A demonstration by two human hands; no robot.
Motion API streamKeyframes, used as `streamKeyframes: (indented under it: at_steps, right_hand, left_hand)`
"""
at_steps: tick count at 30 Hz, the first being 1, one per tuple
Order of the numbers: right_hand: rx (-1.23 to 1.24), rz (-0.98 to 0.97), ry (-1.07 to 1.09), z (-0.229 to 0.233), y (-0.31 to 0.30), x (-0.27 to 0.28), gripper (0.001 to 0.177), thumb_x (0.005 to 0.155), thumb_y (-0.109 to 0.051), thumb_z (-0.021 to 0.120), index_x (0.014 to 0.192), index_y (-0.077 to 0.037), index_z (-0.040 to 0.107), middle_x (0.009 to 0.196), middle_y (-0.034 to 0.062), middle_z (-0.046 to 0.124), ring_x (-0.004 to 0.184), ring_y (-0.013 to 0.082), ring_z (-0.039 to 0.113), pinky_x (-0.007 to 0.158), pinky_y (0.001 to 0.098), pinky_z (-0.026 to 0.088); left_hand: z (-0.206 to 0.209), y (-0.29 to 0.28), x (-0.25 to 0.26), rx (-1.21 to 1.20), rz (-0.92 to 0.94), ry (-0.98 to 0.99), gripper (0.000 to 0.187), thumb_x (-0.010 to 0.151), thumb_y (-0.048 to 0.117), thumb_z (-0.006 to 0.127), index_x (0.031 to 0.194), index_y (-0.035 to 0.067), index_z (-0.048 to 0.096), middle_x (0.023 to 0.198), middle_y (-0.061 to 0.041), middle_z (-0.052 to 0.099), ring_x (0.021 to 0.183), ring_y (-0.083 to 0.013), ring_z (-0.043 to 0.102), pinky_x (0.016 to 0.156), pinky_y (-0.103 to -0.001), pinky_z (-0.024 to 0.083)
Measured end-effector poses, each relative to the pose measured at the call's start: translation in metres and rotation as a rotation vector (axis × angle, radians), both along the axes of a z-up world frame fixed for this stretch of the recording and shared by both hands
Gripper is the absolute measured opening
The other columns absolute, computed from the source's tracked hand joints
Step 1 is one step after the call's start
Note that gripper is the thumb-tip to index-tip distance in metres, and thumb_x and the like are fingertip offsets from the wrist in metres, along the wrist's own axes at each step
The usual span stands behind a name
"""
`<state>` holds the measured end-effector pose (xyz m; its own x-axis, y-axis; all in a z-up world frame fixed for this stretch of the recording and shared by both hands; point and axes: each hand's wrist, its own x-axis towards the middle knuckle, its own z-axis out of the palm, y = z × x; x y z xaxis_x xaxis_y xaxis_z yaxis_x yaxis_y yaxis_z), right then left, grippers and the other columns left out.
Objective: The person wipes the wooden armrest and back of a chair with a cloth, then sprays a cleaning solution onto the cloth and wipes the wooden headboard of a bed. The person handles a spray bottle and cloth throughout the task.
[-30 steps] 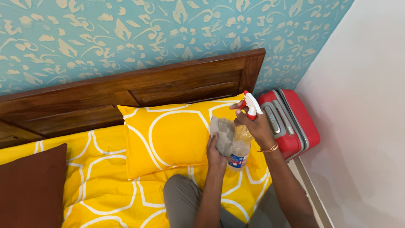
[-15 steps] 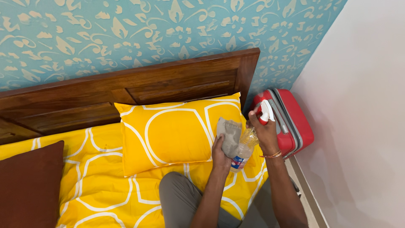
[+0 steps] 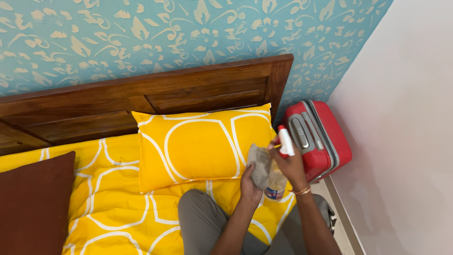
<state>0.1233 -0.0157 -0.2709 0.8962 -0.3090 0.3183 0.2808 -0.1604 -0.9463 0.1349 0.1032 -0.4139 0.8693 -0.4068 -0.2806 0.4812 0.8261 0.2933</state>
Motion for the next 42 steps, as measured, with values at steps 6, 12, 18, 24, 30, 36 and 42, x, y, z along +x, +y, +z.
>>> streamKeyframes:
  at_steps: [6,12,18,24,30,36,42]
  right_hand:
    - [-0.179,0.135,-0.056,-0.009,0.04,0.01,0.02,0.094,-0.006,0.075,0.105,-0.001,0.06,0.086,0.0034,0.063,0.078,0.0097,0.06,0.072,0.0256,0.052]
    - [0.017,0.185,0.068,-0.007,0.07,0.019,0.022,0.091,-0.014,0.074,0.104,-0.003,0.06,0.086,0.0016,0.066,0.071,0.009,0.063,0.065,0.025,0.052]
    - [-0.164,0.154,-0.031,-0.029,0.086,0.019,0.02,0.096,-0.01,0.076,0.105,-0.001,0.06,0.087,0.0059,0.063,0.077,0.0103,0.06,0.071,0.0256,0.052]
    - [-0.021,0.173,-0.022,-0.043,0.087,-0.001,0.024,0.091,-0.003,0.073,0.111,-0.001,0.06,0.097,0.0063,0.073,0.084,0.0097,0.071,0.075,0.0257,0.057]
    - [0.014,0.174,0.056,-0.065,0.1,-0.045,0.043,0.082,0.001,0.079,0.119,-0.001,0.058,0.113,0.0088,0.07,0.086,0.014,0.07,0.075,0.0288,0.058]
    - [-0.161,0.269,0.092,-0.075,0.093,-0.069,0.063,0.075,-0.009,0.087,0.13,-0.004,0.056,0.124,0.0094,0.066,0.111,0.0214,0.066,0.095,0.035,0.053]
    - [-0.208,0.478,0.209,-0.071,0.071,-0.077,0.09,0.072,-0.01,0.085,0.149,-0.006,0.04,0.143,0.0104,0.057,0.134,0.0246,0.055,0.108,0.0387,0.045]
  left_hand:
    - [-0.022,0.037,-0.007,-0.025,0.132,0.005,0.044,0.1,0.024,0.054,0.138,0.002,0.055,0.134,-0.01,0.064,0.125,-0.0252,0.06,0.108,-0.04,0.045]
    - [-0.012,0.073,0.0,0.025,0.228,-0.031,0.043,0.101,0.024,0.055,0.137,0.002,0.055,0.133,-0.011,0.064,0.124,-0.0251,0.06,0.107,-0.04,0.046]
    - [-0.004,0.089,-0.008,0.077,0.25,-0.011,0.044,0.1,0.024,0.055,0.138,0.002,0.054,0.135,-0.01,0.063,0.125,-0.0237,0.06,0.107,-0.039,0.046]
    - [-0.013,0.093,-0.012,0.049,0.228,-0.004,0.045,0.099,0.026,0.054,0.137,0.0,0.055,0.132,-0.012,0.066,0.123,-0.0256,0.061,0.106,-0.039,0.047]
    - [-0.014,0.105,-0.018,0.131,0.238,0.001,0.042,0.1,0.025,0.056,0.137,0.003,0.056,0.129,-0.011,0.066,0.117,-0.025,0.062,0.098,-0.039,0.047]
    - [0.006,0.113,-0.017,0.238,0.282,-0.036,0.04,0.098,0.017,0.056,0.135,0.003,0.057,0.128,-0.009,0.066,0.118,-0.0223,0.064,0.101,-0.038,0.05]
    - [0.013,0.118,-0.01,0.301,0.265,-0.051,0.041,0.096,0.014,0.059,0.136,0.001,0.057,0.128,-0.01,0.067,0.116,-0.0224,0.066,0.099,-0.037,0.052]
